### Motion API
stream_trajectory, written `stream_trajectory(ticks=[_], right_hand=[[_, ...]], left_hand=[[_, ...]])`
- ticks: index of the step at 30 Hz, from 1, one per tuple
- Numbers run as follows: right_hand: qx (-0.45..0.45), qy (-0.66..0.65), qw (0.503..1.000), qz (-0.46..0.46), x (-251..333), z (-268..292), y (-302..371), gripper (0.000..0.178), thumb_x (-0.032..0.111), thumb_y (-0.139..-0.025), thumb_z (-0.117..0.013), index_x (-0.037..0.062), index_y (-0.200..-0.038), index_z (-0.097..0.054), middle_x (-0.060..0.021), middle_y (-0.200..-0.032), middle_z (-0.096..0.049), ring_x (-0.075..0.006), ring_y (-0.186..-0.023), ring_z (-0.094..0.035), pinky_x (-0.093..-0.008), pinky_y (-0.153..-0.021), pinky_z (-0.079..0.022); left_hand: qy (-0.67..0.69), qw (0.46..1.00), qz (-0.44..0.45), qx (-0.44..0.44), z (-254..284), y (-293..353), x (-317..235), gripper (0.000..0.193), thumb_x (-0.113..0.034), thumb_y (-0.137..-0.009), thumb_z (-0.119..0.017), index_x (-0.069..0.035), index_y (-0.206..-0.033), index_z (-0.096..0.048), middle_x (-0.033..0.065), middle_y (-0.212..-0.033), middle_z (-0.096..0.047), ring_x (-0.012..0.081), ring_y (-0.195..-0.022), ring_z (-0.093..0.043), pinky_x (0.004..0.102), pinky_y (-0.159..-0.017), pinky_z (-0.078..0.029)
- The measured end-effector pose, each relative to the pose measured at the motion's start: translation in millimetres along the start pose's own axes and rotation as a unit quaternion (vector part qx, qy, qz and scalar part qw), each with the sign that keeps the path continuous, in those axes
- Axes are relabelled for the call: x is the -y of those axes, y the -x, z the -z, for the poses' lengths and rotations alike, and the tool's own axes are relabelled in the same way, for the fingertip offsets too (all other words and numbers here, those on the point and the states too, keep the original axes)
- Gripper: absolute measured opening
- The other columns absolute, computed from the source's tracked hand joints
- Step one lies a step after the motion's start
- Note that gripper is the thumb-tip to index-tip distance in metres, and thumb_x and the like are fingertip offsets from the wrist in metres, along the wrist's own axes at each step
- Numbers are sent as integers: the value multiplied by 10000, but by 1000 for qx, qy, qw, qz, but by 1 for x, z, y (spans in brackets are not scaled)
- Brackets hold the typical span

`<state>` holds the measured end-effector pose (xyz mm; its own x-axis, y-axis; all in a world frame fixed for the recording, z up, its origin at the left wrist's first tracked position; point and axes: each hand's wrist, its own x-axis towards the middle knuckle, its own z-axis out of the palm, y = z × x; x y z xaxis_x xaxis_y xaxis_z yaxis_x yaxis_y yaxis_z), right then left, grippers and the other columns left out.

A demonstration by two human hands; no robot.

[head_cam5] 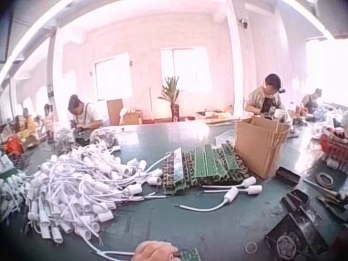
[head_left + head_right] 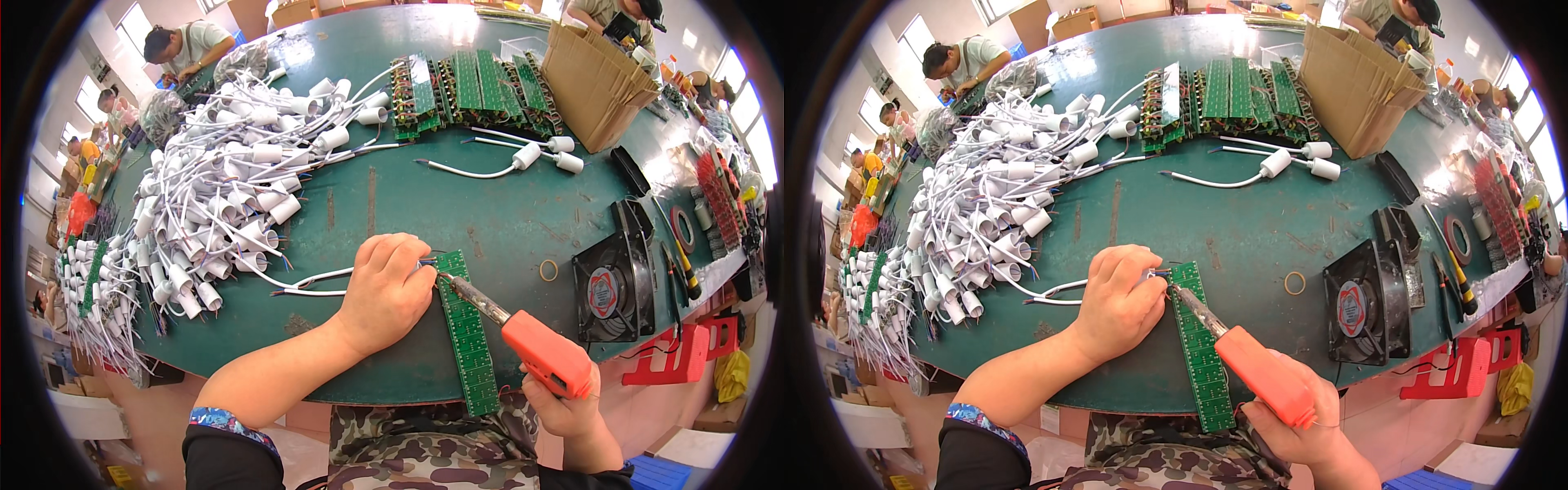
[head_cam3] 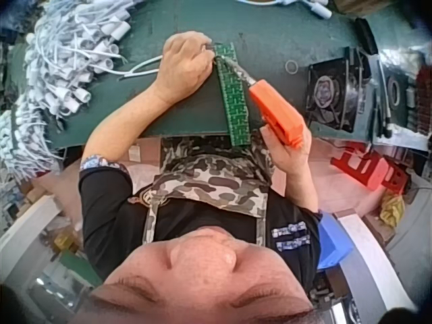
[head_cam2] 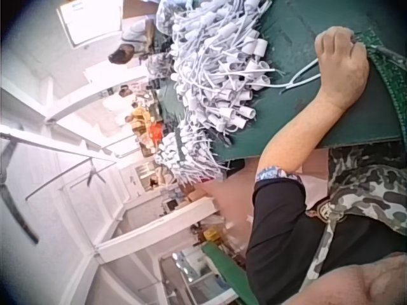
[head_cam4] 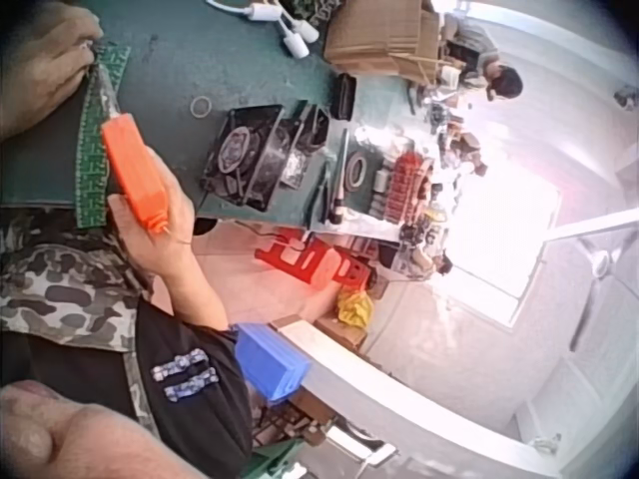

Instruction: The person aligns wired socket components onto a circuit board and solders them in place using a soldering iron.

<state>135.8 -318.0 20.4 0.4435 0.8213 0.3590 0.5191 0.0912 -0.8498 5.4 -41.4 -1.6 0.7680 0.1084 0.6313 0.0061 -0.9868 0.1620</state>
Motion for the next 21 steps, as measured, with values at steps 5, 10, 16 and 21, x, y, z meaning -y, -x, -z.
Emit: stream_trajectory(ticks=[5, 10, 16, 21], right_hand=[[-4, 5, 1000, -13, 5, 1, 0, 575, 58, -832, -814, -113, -1323, -570, -97, -965, -739, -125, -712, -665, -281, -672, -550], [-46, -86, 992, -84, 8, 5, 16, 396, 76, -908, -742, -60, -1261, -628, -144, -1070, -731, -138, -801, -682, -288, -743, -569], [-19, -60, 997, -53, 4, 9, 18, 457, 125, -937, -754, -81, -1312, -591, -169, -1125, -733, -122, -778, -668, -267, -709, -564], [-30, -82, 995, -56, 7, 8, 18, 422, 102, -938, -733, -77, -1298, -603, -183, -1142, -732, -130, -795, -675, -277, -724, -570]], left_hand=[[0, 1000, -1, -2, -1, 1, 1, 231, -42, -695, -753, -50, -906, -658, 115, -1134, -601, 334, -1094, -597, 474, -937, -458], [-3, 1000, -2, -3, 1, 0, -1, 209, -46, -706, -749, -54, -895, -661, 111, -1139, -601, 326, -1103, -597, 471, -949, -456], [-9, 1000, -2, -10, -1, 1, 0, 202, -39, -707, -744, -54, -889, -658, 108, -1137, -602, 322, -1098, -601, 470, -953, -458], [-4, 1000, -2, -9, -1, 1, -1, 208, -28, -706, -743, -52, -894, -657, 113, -1139, -603, 326, -1093, -602, 468, -948, -462]])
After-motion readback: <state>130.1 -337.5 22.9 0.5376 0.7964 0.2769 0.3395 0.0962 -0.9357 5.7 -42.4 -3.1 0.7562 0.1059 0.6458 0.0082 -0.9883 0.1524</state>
